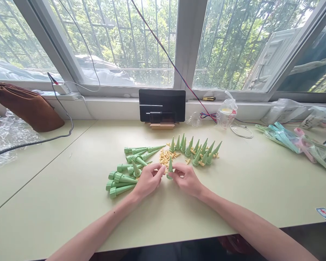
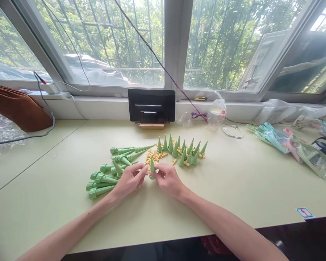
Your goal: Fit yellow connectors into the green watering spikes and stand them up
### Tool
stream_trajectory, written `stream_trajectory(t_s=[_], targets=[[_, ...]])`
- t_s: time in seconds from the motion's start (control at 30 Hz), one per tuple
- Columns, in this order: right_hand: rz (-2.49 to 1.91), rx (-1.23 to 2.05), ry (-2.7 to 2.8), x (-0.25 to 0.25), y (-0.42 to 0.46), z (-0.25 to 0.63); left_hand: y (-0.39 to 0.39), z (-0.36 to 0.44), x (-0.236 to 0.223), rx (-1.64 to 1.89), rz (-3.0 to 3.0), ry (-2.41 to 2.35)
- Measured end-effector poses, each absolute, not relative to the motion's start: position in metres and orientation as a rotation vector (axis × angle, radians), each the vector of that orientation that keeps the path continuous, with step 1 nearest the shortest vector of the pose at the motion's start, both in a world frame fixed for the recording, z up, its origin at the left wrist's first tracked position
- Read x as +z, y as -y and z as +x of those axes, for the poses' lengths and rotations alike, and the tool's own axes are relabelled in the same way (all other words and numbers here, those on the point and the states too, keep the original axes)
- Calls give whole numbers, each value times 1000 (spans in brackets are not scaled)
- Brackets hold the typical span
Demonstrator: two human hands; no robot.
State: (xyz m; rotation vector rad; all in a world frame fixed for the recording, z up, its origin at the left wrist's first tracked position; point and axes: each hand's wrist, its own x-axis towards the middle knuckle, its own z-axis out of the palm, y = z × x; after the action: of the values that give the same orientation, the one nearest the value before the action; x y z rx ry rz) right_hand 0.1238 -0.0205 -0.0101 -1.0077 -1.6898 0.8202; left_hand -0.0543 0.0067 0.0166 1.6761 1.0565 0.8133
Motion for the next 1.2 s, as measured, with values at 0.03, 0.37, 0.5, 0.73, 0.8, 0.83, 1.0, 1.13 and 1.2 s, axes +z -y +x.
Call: stream_trajectory(t_s=[0.03, 0.37, 0.5, 0.73, 0.8, 0.83, 1.0, 1.13, 1.2], targets=[[-1010, 818, 1684, -10, 21, 124, -6, -54, 17, 820, 1702, -1052], [-1026, 870, 1630, -10, 20, 124, -8, -56, 16, 845, 1894, -963], [-1031, 875, 1625, -9, 19, 125, -10, -57, 13, 869, 1965, -968], [-1018, 1208, 1495, -7, 19, 125, -11, -60, 11, 938, 2148, -938], [-1013, 1330, 1446, -7, 19, 126, -11, -61, 10, 950, 2215, -904], [-1008, 1370, 1430, -7, 18, 126, -10, -61, 10, 958, 2255, -888], [-968, 1481, 1388, -4, 19, 130, -9, -62, 8, 995, 2378, -832], [-942, 1533, 1359, -3, 20, 131, -9, -62, 7, 1014, 2395, -808], [-935, 1555, 1343, -3, 19, 131, -9, -62, 6, 1028, 2400, -805]])
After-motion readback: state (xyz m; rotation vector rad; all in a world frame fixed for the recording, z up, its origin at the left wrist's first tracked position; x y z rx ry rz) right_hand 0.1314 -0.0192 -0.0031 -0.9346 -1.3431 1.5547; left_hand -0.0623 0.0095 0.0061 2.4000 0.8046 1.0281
